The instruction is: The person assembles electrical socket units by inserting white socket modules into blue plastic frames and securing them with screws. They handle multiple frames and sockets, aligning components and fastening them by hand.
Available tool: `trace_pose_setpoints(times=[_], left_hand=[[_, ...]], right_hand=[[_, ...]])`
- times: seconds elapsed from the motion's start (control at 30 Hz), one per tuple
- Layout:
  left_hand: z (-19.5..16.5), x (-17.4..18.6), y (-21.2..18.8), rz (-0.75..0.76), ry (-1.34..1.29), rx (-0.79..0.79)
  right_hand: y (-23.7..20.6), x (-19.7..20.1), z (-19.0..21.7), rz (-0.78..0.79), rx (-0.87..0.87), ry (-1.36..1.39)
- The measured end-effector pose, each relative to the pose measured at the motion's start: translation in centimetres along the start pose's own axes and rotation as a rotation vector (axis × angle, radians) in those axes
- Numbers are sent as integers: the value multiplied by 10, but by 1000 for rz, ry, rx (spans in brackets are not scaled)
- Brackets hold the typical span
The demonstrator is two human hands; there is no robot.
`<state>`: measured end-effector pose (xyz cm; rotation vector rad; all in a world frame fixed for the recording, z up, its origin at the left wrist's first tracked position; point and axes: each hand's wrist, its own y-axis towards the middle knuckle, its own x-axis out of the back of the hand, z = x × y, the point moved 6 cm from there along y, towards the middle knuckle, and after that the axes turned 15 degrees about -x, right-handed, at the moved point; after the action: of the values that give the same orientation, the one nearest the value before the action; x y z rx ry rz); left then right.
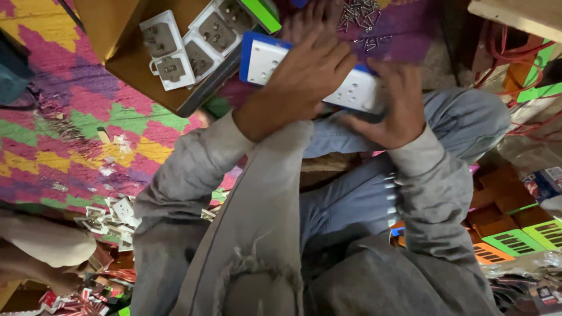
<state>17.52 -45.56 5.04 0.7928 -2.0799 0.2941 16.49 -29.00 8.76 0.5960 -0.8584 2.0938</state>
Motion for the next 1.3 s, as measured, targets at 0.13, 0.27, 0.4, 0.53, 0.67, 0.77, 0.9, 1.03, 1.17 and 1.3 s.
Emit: trace_pose_setpoints(times=[0.13,0.27,0.4,0.53,0.67,0.77,0.9,1.03,1.17,1.3], left_hand=[[9,-21,2,16,-74,-16],[15,-14,-1,-139,-37,-42],[15,-13,-1,-131,-36,-43],[17,-12,-2,-175,-155,-26],[20,-14,-7,-192,-206,-4],[20,-17,-8,-166,-198,-6],[25,-20,-4,-139,-212,10],[26,-23,-4,-119,-143,65],[28,-31,-3,-125,-208,56],[28,-33,-4,-153,-182,60]], right_hand=[[7,-3,-26,88,-109,32],[34,-4,-62,-32,-254,149],[60,-1,-76,-265,-160,47],[75,-17,-87,-312,-259,16],[78,-27,-87,-344,-160,-121],[75,-34,-98,-291,-200,-150],[72,-30,-98,-306,-124,-159],[56,-19,-94,-186,-251,445],[30,-12,-60,-119,-219,476],[21,-20,-25,-156,-39,142]])
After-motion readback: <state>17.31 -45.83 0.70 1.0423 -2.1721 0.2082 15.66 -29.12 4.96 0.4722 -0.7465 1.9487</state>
